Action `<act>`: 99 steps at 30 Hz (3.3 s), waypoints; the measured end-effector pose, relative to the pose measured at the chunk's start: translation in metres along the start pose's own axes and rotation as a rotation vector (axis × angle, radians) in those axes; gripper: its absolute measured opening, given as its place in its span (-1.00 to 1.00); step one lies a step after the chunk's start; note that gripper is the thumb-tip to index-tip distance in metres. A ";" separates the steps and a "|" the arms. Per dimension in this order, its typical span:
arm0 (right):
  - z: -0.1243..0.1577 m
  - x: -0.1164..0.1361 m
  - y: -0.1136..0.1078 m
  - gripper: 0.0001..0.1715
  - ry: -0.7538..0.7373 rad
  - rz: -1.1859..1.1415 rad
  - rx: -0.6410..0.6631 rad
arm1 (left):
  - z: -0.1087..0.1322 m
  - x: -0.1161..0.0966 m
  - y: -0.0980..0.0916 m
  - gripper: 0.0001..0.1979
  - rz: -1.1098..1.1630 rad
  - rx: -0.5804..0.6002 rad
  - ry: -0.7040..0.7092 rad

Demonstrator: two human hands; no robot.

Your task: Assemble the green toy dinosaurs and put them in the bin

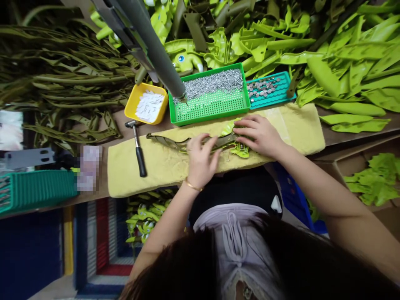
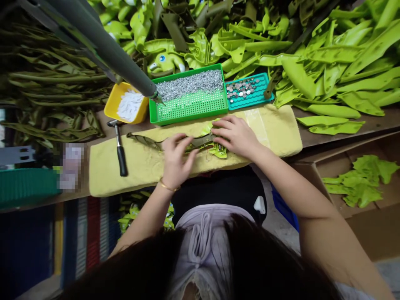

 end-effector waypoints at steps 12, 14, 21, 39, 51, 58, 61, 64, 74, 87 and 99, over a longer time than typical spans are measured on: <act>0.043 0.068 -0.006 0.03 0.073 0.097 -0.209 | -0.027 -0.020 0.046 -0.93 0.635 0.270 -0.313; 0.045 0.067 0.004 -0.08 0.177 0.126 -0.270 | -0.027 -0.016 0.052 -0.91 0.699 0.278 -0.402; 0.039 0.048 -0.007 -0.76 0.307 -0.015 -0.462 | -0.021 -0.007 0.061 -0.76 0.823 0.215 -0.546; 0.027 0.050 -0.012 -0.72 0.102 0.330 -0.053 | -0.004 -0.027 0.049 -0.76 0.183 0.177 0.184; 0.037 0.035 -0.022 -0.82 0.356 0.036 0.012 | 0.013 -0.038 0.055 -0.68 -0.082 0.212 0.376; 0.037 0.010 -0.018 -0.80 0.598 -0.772 -0.052 | 0.001 -0.049 0.059 -0.81 -0.088 0.164 0.325; 0.044 0.001 -0.018 -0.81 0.647 -0.766 -0.211 | -0.013 -0.048 0.056 -0.79 -0.024 0.091 0.217; 0.056 0.009 -0.024 -0.90 0.514 -0.389 -0.311 | -0.020 -0.042 0.058 -0.77 0.046 0.093 0.121; 0.063 0.042 -0.017 -0.86 0.117 0.105 -0.267 | -0.018 -0.034 0.056 -0.83 0.112 0.170 0.164; 0.057 0.043 -0.014 -0.84 0.093 0.194 -0.122 | -0.018 -0.038 0.060 -0.76 -0.019 0.009 0.071; 0.046 0.054 -0.018 -0.85 -0.032 0.286 0.020 | -0.016 -0.038 0.060 -0.74 -0.014 0.015 0.092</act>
Point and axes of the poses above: each hand's wrist, its own z-axis away from the middle knuckle, its own y-axis out of the palm, x = y × z, the point moved 8 cm from there along -z, towards the middle knuckle, and after that the axes turned 3 degrees about -y, right-handed, at the moved point
